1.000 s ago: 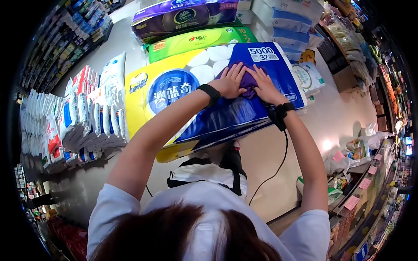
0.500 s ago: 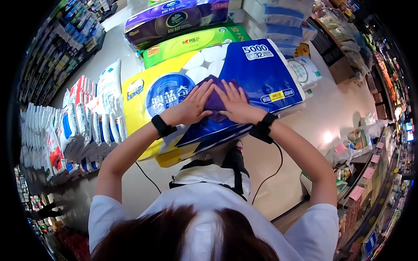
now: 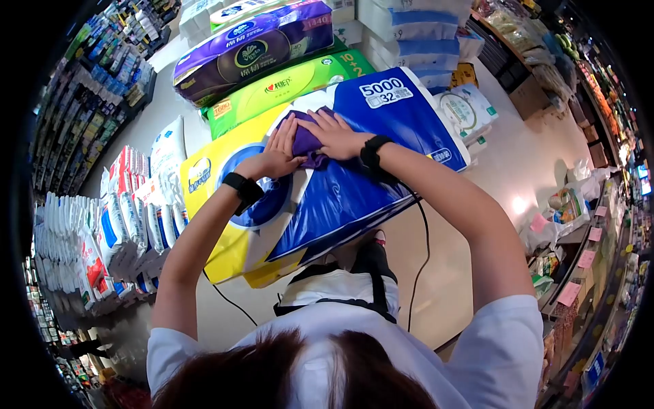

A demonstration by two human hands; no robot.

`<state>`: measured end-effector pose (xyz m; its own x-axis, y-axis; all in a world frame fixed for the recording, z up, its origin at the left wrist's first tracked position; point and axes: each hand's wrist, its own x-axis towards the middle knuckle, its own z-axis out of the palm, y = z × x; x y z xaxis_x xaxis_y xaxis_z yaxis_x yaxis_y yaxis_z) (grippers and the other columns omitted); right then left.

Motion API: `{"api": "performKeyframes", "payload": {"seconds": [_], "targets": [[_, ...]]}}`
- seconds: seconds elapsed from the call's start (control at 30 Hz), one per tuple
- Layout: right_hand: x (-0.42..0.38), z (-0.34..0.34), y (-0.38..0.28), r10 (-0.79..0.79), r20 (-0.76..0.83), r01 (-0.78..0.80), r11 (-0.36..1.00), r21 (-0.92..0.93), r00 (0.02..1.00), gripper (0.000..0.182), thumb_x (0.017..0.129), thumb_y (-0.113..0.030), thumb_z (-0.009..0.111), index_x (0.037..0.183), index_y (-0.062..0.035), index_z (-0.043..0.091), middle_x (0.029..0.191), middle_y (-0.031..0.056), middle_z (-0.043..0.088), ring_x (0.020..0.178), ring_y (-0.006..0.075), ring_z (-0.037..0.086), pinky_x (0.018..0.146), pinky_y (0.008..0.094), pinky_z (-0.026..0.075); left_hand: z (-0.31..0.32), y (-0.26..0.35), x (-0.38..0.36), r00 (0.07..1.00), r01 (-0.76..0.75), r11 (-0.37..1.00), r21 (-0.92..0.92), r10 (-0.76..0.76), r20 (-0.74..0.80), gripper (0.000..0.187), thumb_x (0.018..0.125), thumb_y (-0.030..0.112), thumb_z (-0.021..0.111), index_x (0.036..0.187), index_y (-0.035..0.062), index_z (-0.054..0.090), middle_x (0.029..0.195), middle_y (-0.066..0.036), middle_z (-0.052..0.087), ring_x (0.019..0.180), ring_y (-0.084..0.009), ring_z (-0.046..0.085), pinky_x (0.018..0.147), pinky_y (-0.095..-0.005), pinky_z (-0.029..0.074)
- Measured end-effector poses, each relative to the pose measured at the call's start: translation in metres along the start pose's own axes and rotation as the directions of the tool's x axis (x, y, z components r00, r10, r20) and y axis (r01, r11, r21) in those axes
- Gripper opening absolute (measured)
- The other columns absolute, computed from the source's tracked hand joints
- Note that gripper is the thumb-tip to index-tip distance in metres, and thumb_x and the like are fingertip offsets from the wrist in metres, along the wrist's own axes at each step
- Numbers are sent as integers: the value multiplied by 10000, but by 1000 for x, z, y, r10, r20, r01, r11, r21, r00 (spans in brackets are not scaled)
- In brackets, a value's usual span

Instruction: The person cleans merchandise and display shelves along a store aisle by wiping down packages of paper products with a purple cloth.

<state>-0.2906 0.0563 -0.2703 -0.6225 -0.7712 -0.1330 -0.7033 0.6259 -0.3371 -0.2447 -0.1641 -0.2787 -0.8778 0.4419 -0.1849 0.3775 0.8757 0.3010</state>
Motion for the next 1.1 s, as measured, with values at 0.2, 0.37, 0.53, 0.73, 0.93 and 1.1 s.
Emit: {"api": "performKeyframes", "payload": {"seconds": [0.2, 0.37, 0.53, 0.73, 0.93, 1.1], "targets": [[39, -13, 34, -32, -16, 33, 997, 69, 999, 816, 934, -266, 653, 1586, -268, 163, 1651, 199, 148, 1533, 426, 81, 1207, 596, 101, -8, -13, 36, 991, 130, 991, -20, -130, 4, 1006, 964, 568, 517, 1582, 10, -47, 1670, -188, -51, 1554, -321, -25, 1249, -434, 39], [50, -20, 42, -59, 10, 58, 996, 74, 998, 835, 925, -197, 654, 1589, -249, 151, 1649, 199, 139, 1532, 425, 75, 1224, 546, 83, -8, -19, 43, 989, 150, 989, -3, -150, -7, 1021, 960, 602, 505, 1581, 4, -42, 1666, -200, -53, 1550, -348, -37, 1247, -452, 41], [49, -22, 50, -148, -29, 150, 986, 79, 989, 862, 876, -185, 636, 1590, -192, 153, 1642, 208, 153, 1524, 440, 88, 1223, 536, 107, -6, -17, 47, 984, 176, 983, 43, -176, -10, 1037, 954, 590, 526, 1579, -1, -53, 1664, -206, -54, 1547, -366, -42, 1244, -464, 45], [33, -34, 77, -262, -17, 263, 962, 79, 965, 837, 889, -187, 630, 1584, -158, 165, 1625, 241, 182, 1523, 434, 105, 1228, 533, 107, -3, 22, 56, 967, 252, 965, 73, -250, -36, 1058, 944, 539, 575, 1568, -34, -60, 1654, -236, -70, 1543, -384, -52, 1240, -472, 33], [-23, -45, 129, -309, 2, 308, 949, 63, 951, 872, 887, -161, 667, 1585, -146, 145, 1633, 240, 153, 1523, 426, 122, 1226, 536, 115, 21, 85, 92, 971, 223, 975, 12, -221, -89, 1082, 929, 497, 616, 1554, -68, -62, 1638, -279, -77, 1526, -446, -54, 1221, -536, 20], [-83, -54, 160, -312, -39, 314, 948, 48, 949, 863, 865, -157, 687, 1571, -113, 194, 1606, 260, 211, 1509, 429, 173, 1219, 528, 146, 43, 140, 111, 976, 122, 991, -53, -130, -176, 1063, 919, 461, 634, 1557, -73, -28, 1632, -300, -52, 1519, -474, -30, 1214, -564, 44]]}}
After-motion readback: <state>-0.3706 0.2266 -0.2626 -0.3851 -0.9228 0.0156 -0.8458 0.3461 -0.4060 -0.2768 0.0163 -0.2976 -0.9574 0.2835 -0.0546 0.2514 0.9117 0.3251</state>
